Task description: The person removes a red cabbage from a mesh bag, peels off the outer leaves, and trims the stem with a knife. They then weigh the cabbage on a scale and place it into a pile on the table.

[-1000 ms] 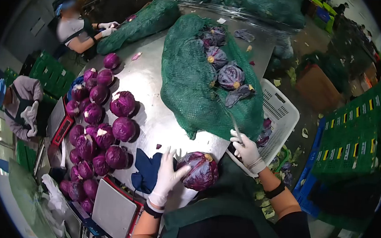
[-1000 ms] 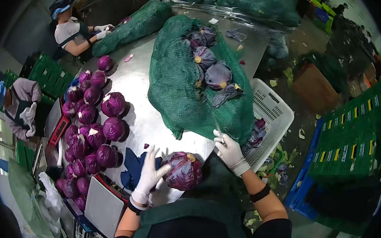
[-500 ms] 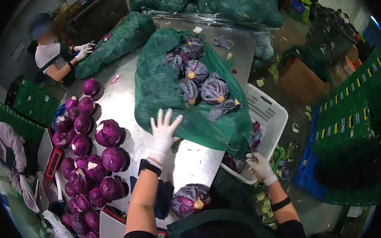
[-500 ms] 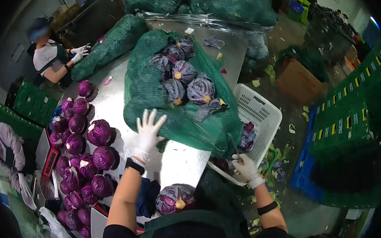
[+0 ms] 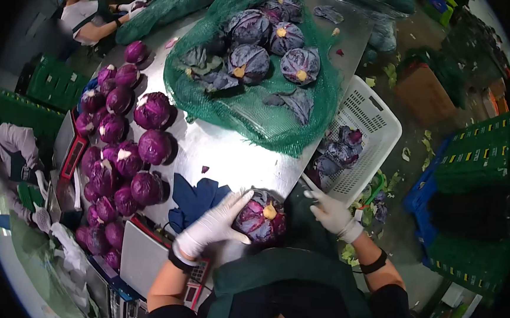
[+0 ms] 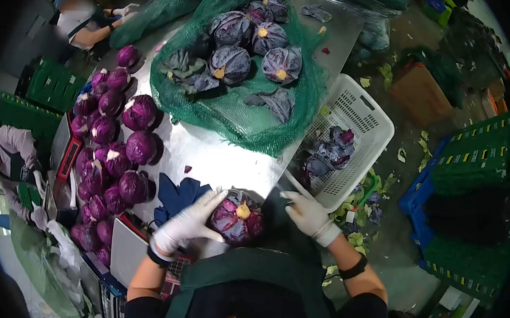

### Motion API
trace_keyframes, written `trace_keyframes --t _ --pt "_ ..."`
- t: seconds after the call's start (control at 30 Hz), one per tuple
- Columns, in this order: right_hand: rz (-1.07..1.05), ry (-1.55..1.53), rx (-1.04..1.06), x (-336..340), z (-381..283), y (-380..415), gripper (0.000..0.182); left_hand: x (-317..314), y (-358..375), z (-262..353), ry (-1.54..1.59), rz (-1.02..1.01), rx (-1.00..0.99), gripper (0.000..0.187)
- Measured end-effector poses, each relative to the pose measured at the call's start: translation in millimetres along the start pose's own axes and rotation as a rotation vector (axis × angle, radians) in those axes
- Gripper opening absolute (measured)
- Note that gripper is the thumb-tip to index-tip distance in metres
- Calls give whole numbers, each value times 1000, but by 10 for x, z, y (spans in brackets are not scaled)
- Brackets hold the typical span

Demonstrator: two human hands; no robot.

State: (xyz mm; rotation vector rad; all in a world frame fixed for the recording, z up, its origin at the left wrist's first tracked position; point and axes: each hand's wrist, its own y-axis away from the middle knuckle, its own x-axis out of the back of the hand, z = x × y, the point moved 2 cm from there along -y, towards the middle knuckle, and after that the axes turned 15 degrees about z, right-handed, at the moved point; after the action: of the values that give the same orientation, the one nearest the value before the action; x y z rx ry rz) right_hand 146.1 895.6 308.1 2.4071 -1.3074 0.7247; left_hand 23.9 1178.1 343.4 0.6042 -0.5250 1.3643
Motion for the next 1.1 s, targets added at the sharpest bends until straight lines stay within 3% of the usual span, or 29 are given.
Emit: trace_keyframes --t 0.03,0.1,0.13,0.17,0.23,0.3,0.37,0.43,0.47,0.57,0.6,0.7,0.8,0.97,1.1 --pt "37 58 197 -130 -39 51 36 -241 116 0 35 144 95 111" --pt "-121 -29 -97 -416 140 140 36 -477 291 -39 247 454 219 111" --pt "-239 -466 -557 -535 66 160 35 -703 374 -147 490 621 316 106" --pt "-310 -684 -738 -801 209 217 37 -802 392 -154 534 734 345 96" --pt "-276 -727 -606 -951 238 129 43 -701 356 -53 321 815 413 87" --pt "-344 -866 -697 -1060 171 75 48 -500 307 64 -24 847 336 83" --pt "-389 -579 -700 -1022 122 0 49 -376 197 240 -251 744 352 90" --pt "-88 -16 -8 -1018 386 -132 52 -496 91 187 -330 756 326 96" --pt "125 58 180 -831 189 -164 50 -514 37 233 -373 761 326 94" --pt "194 154 336 -522 -222 12 47 -672 -92 335 -419 783 316 90" --pt "137 224 308 -465 -381 95 47 -698 -119 364 -452 796 317 87" --pt "46 510 217 -645 -357 133 20 -688 -147 372 -443 832 315 82" --pt "59 367 248 -740 -239 -3 14 -693 -136 329 -472 849 290 80" --pt "-134 436 73 -652 -264 77 14 -674 -149 337 -424 802 276 80" --pt "-72 284 174 -1228 577 -134 19 -626 -144 393 -439 744 213 80"
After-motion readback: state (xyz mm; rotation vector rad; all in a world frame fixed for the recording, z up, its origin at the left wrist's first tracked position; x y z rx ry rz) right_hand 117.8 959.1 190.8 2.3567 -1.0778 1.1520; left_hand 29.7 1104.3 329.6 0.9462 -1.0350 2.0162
